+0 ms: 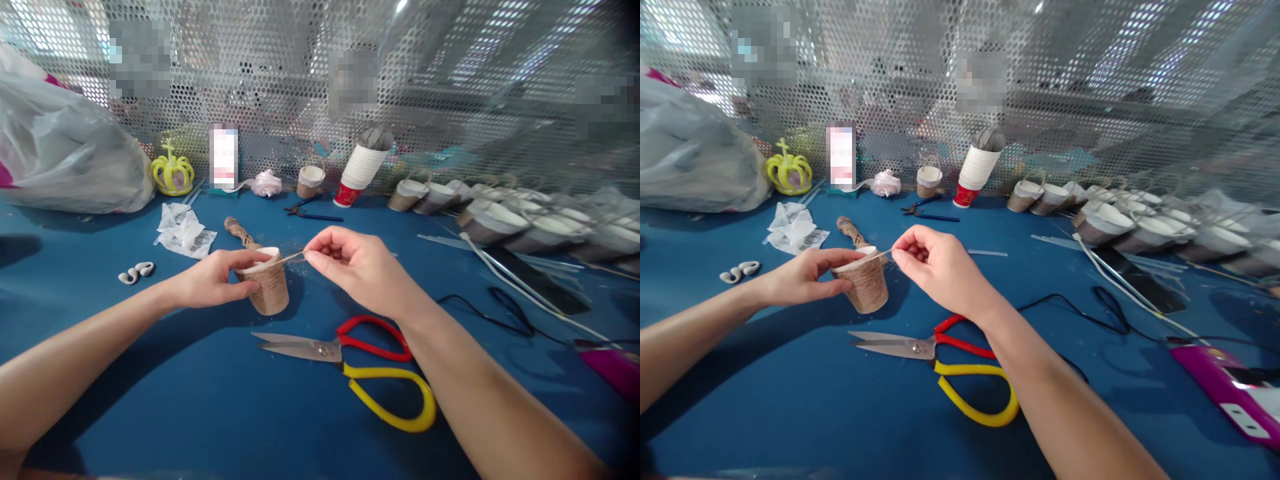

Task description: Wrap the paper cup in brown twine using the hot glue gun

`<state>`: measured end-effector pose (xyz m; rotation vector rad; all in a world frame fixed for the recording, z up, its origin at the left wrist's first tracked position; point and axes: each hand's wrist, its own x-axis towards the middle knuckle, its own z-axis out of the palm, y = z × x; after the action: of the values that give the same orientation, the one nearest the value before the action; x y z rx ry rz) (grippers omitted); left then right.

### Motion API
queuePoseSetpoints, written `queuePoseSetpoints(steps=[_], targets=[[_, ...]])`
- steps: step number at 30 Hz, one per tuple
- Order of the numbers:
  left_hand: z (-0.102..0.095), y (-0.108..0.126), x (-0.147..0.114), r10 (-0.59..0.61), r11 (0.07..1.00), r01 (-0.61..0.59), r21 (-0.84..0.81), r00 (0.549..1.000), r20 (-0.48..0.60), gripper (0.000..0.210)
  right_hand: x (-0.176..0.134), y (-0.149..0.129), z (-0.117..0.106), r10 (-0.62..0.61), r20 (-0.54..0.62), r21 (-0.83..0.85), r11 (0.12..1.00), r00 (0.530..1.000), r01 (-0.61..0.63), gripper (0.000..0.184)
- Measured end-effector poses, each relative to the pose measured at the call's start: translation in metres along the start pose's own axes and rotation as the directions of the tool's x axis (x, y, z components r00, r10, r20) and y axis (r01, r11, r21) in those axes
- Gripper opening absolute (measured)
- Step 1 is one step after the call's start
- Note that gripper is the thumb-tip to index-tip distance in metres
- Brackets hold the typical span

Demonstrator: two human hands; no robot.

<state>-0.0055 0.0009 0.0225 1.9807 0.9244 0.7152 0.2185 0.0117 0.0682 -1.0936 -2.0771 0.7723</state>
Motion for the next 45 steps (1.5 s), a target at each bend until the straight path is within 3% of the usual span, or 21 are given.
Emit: queuePoseSetpoints(steps=[9,26,45], targets=[[0.0,0.002,0.0,0.009,1.0,-0.009,0.002,1.0,0.026,0.041,0.008,0.018,0.007,0.034,0.017,-0.018,0.999,0.999,-0.034,0.011],[0.0,-0.003,-0.002,0.014,0.999,-0.015,0.029,0.999,0.043,0.039,0.013,0.027,0.018,0.017,0.041,-0.094,0.996,0.999,-0.013,0.01],[0.0,0.002,-0.002,0.02,0.997,-0.025,0.08,0.998,0.067,0.032,0.018,0.031,0.026,-0.007,0.088,-0.024,1.0,0.996,0.009,0.008]])
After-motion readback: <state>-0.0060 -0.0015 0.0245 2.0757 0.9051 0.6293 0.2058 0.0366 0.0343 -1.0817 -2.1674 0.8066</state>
